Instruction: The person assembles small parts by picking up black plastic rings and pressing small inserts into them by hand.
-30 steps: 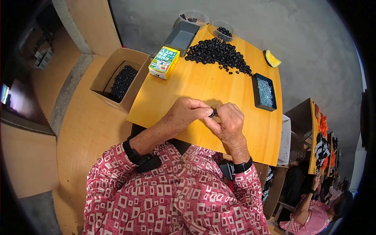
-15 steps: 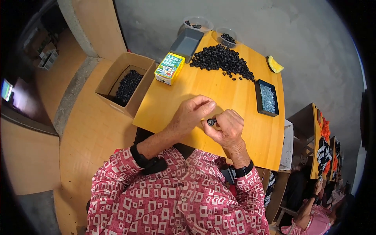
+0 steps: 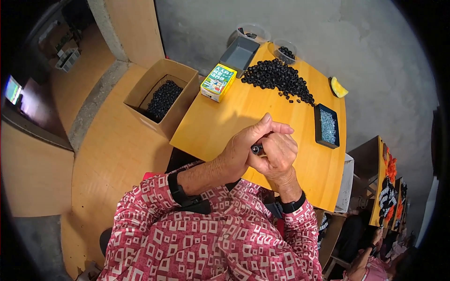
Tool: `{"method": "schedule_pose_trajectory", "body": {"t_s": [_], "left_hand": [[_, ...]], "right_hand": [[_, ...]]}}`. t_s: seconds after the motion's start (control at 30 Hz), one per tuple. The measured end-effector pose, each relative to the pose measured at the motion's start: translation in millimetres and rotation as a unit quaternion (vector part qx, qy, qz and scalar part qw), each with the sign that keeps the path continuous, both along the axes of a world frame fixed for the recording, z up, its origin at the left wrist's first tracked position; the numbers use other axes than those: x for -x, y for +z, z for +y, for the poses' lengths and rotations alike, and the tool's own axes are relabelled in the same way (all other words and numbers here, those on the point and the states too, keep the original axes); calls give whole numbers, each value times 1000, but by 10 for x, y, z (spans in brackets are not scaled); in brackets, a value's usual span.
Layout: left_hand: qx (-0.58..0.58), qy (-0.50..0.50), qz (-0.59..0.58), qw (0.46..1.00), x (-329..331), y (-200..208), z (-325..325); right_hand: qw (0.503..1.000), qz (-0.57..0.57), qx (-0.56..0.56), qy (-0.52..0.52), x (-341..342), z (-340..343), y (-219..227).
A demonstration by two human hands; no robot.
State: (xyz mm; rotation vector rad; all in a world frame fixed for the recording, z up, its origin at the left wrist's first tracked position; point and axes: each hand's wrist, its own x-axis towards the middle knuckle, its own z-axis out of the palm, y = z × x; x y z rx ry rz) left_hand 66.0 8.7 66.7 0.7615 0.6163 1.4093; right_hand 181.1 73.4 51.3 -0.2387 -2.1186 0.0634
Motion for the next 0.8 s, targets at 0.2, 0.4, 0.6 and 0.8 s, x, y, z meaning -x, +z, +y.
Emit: {"method": "schedule_pose_trajectory", "body": {"t_s": [0.2,0.4,0.6,0.8], "left_hand": [[-2,19,24,1000,-41,-45,28],[55,74,72,993,75,-89,-15],[20,78,279,957,127,-105,30],[24,47,254,966,183,-122,12]], "right_hand": [[1000,16,24,2,-12,15,38],[997,-15,-11,-74,-249,135,57],[994,-21,-33,-100,-311,219,27],[994,-51,-30,-90,-323,237,-51]]}}
